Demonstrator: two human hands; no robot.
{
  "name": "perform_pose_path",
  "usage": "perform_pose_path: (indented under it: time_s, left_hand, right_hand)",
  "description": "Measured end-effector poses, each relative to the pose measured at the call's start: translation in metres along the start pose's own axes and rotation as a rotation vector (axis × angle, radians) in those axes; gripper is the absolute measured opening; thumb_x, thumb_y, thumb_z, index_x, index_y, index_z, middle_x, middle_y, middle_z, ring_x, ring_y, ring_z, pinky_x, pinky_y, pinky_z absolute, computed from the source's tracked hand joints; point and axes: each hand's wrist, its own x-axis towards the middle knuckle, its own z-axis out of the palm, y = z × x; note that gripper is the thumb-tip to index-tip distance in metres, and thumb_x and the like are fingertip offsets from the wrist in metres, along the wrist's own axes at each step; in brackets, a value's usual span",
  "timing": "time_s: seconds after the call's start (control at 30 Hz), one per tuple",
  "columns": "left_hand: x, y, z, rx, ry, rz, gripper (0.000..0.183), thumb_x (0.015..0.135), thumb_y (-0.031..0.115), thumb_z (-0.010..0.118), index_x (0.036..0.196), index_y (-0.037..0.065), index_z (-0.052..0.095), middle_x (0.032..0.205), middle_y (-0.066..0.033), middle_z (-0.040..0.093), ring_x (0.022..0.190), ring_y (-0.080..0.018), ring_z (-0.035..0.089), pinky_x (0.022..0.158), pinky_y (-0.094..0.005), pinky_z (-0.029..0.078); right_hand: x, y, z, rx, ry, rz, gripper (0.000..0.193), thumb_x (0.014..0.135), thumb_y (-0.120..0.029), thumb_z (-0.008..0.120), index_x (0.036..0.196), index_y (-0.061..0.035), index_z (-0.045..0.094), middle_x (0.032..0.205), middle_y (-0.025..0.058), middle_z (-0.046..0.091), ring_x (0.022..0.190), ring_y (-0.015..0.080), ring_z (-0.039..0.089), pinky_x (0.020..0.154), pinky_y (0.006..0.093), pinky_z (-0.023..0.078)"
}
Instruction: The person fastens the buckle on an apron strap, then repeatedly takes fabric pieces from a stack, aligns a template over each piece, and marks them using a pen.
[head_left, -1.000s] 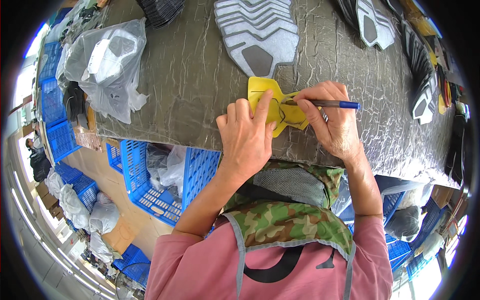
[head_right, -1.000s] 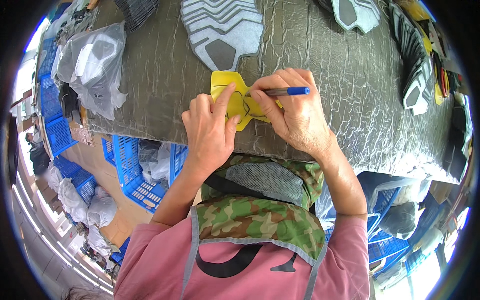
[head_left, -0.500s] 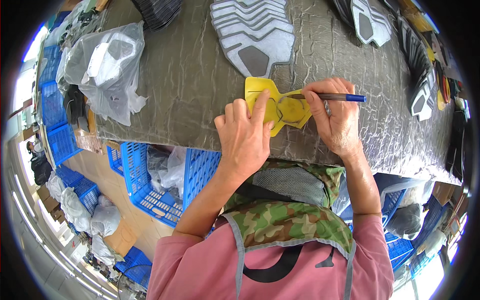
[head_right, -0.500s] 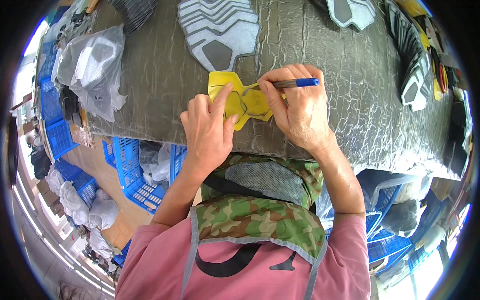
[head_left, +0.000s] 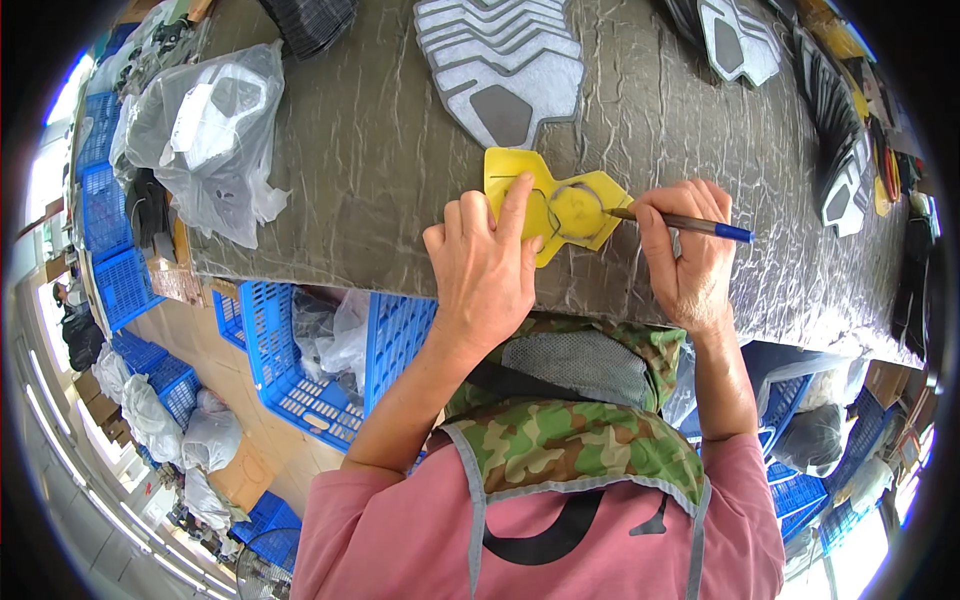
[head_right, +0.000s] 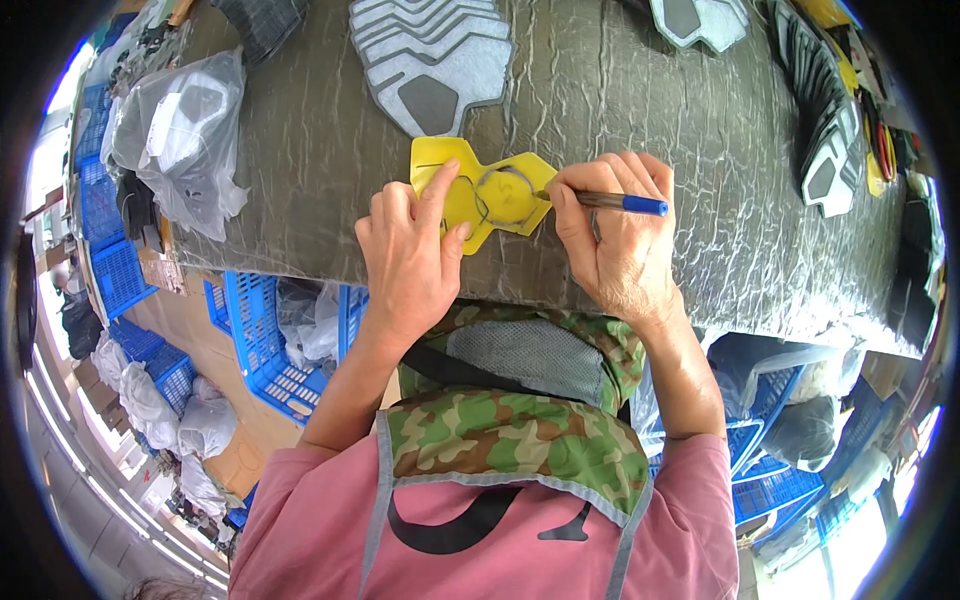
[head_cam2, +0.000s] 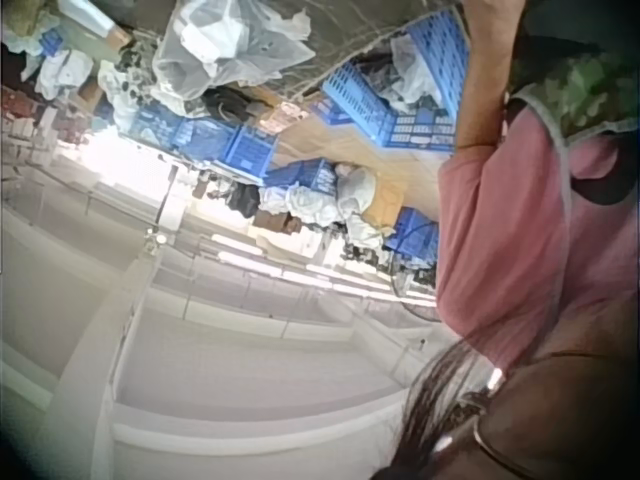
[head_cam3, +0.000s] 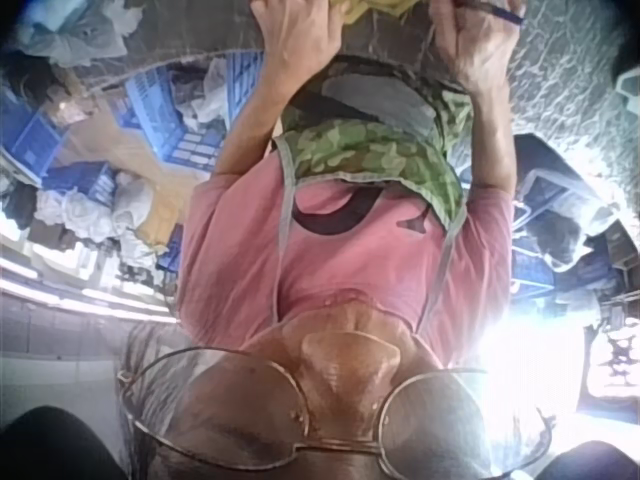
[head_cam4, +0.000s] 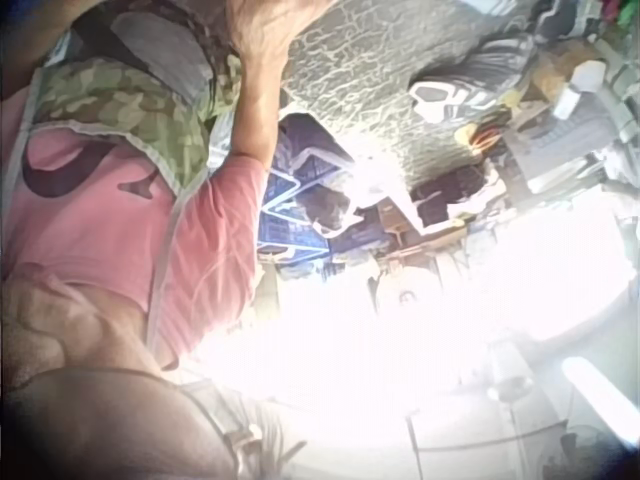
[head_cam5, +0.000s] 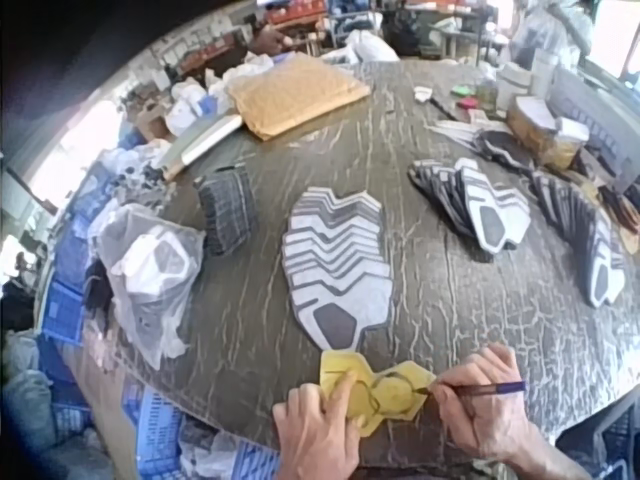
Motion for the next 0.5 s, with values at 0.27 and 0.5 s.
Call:
perform_pose_path:
  time_s: [0.27,0.5]
  left_hand:
    - [0.0,-0.003,0.004,-0.001,0.042,0.033,0.064,0.086,0.018,0.07,0.146,0.01,0.048,0.098,-0.0087,0.044,0.092,-0.0257,0.046,0.077,-0.0419,0.03]
    - [0.001,0.0,0.001,0.0,0.009,0.002,0.06,0.089,0.019,0.068,0.146,0.011,0.05,0.104,-0.0108,0.047,0.098,-0.0296,0.049,0.08,-0.043,0.034]
  right_hand:
    - [-0.006,-0.009,0.007,0.114,-0.054,-0.063,0.008,0.088,-0.01,0.071,0.092,-0.0084,0.065,0.082,0.003,0.065,0.075,0.0249,0.06,0.086,0.0408,0.041]
    - [-0.005,-0.011,0.013,0.143,-0.064,-0.086,0.01,0.087,-0.01,0.072,0.094,-0.009,0.064,0.081,0.0023,0.063,0.075,0.0246,0.06,0.085,0.0407,0.042]
